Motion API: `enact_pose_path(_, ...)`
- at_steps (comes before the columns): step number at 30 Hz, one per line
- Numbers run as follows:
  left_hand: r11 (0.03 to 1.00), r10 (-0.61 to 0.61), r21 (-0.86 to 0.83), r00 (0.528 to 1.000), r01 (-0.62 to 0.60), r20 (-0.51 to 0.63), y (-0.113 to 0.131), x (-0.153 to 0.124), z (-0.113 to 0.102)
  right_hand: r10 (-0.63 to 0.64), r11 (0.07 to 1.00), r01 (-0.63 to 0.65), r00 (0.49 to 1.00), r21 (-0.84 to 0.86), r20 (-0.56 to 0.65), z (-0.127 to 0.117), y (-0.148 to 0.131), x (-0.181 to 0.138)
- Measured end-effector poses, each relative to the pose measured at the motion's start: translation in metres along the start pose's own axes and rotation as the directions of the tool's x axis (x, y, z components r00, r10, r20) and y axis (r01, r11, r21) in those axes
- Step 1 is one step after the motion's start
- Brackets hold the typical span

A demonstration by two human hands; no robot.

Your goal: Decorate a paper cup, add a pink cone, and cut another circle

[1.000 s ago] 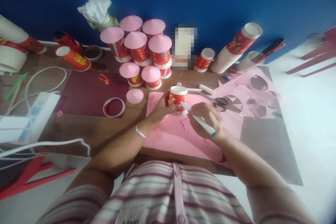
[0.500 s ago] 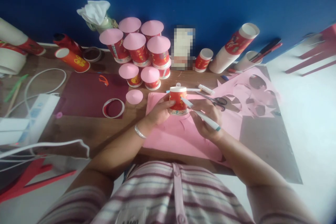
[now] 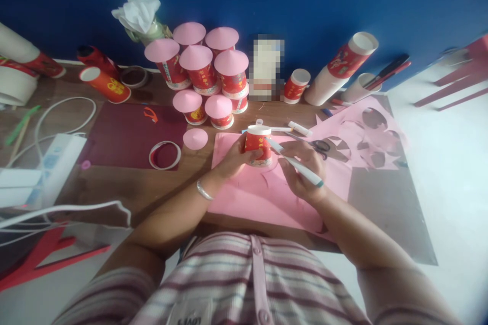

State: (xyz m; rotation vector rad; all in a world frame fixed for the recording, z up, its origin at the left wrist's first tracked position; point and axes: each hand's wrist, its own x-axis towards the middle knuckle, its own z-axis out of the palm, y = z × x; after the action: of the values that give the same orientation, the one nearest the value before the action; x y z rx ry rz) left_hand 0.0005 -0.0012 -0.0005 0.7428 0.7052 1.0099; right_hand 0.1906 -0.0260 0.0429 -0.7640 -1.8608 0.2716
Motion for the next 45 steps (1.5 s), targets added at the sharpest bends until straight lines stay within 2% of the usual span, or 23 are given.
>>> enact_pose_path(4, 0.999, 0.029, 0.020, 1.000, -0.029, 0.002, -0.003, 0.002, -0.002, 0.069, 0.997, -0.070, 0.997, -0.022, -0.031, -0.002, 0.002, 0.002)
enact_pose_path(8, 0.996, 0.040, 0.079, 0.999, -0.042, 0.020, -0.004, 0.001, -0.004, 0.040, 0.998, -0.042, 0.998, -0.053, -0.039, -0.004, 0.001, 0.005)
enact_pose_path(13, 0.976, 0.081, 0.201, 0.996, -0.086, 0.031, 0.000, -0.002, -0.001, -0.131, 0.977, 0.136, 0.991, -0.166, 0.040, -0.004, -0.004, 0.004)
enact_pose_path(17, 0.940, 0.173, 0.295, 0.985, -0.169, 0.013, 0.002, -0.003, 0.004, -0.277, 0.926, 0.314, 0.942, -0.209, 0.187, 0.001, -0.009, 0.003)
enact_pose_path(20, 0.930, 0.165, 0.339, 0.986, -0.145, -0.032, 0.003, -0.004, 0.008, -0.331, 0.881, 0.395, 0.908, -0.259, 0.259, 0.006, -0.011, 0.002)
enact_pose_path(24, 0.934, 0.127, 0.339, 0.991, -0.108, -0.033, 0.007, -0.006, 0.012, -0.362, 0.837, 0.449, 0.882, -0.311, 0.300, 0.010, -0.013, 0.002)
enact_pose_path(37, 0.953, 0.152, 0.263, 0.988, -0.150, 0.012, -0.006, -0.004, 0.005, -0.325, 0.853, 0.410, 0.902, -0.323, 0.285, 0.011, -0.010, 0.001)
enact_pose_path(45, 0.948, 0.135, 0.293, 0.991, -0.122, -0.024, -0.004, -0.003, 0.007, -0.290, 0.884, 0.374, 0.909, -0.280, 0.300, 0.008, -0.008, 0.002)
